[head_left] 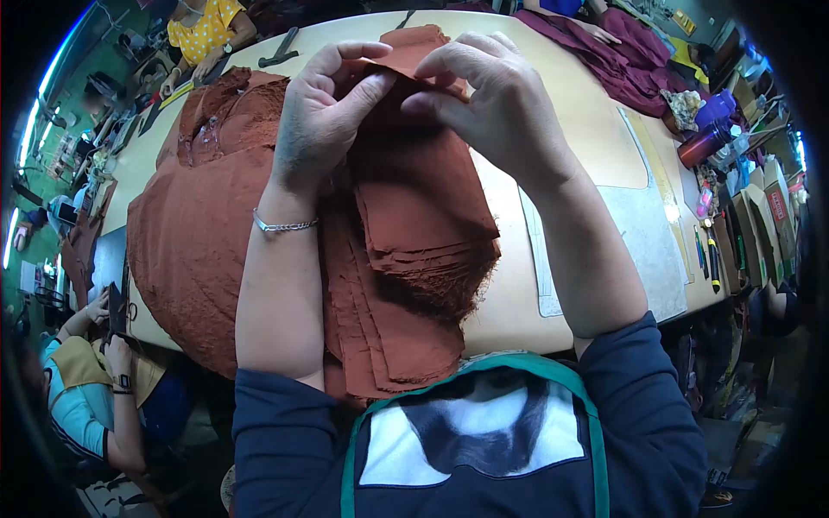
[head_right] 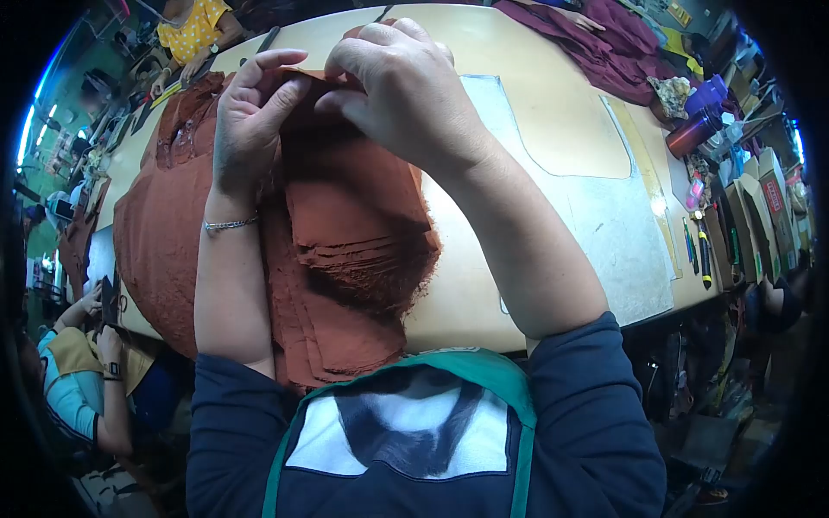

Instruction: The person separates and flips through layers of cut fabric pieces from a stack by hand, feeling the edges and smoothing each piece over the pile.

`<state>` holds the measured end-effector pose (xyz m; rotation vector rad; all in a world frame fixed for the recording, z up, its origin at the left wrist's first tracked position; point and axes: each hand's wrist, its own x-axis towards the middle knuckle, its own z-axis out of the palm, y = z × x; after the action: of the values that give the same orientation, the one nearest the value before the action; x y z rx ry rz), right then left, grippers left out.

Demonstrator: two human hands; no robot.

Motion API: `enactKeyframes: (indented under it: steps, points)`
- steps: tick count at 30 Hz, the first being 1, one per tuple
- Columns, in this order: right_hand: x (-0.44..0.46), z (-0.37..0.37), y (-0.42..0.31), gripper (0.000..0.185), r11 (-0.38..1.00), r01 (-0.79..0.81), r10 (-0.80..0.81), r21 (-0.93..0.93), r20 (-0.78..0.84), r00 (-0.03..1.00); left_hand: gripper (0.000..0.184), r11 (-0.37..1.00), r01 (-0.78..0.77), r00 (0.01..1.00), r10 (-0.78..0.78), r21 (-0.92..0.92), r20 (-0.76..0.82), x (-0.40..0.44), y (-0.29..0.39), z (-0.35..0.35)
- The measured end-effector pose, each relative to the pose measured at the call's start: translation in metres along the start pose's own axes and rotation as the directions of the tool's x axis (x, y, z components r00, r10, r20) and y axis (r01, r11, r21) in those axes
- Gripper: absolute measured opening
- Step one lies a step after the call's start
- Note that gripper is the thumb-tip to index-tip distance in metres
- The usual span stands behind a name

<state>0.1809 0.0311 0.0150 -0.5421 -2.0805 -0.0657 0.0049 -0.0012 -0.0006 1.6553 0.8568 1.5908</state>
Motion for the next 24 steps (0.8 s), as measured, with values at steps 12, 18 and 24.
enactKeyframes:
  steps: [12,18,24]
  points:
    - [0.002,0.001,0.010,0.007,0.962,0.238,-0.242,-0.135,-0.011,0.970,0.020,0.997,0.068,0.997,-0.067,-0.042,0.031,0.000,0.001,-0.001]
    - [0.000,-0.001,0.012,0.012,0.942,0.307,-0.306,-0.138,0.029,0.952,0.022,0.986,0.166,0.984,-0.167,0.020,0.061,-0.001,0.005,0.000]
    - [-0.005,0.001,0.009,0.014,0.934,0.274,-0.257,-0.229,0.099,0.961,0.026,0.980,0.197,0.974,-0.197,0.014,0.110,0.000,0.004,-0.004]
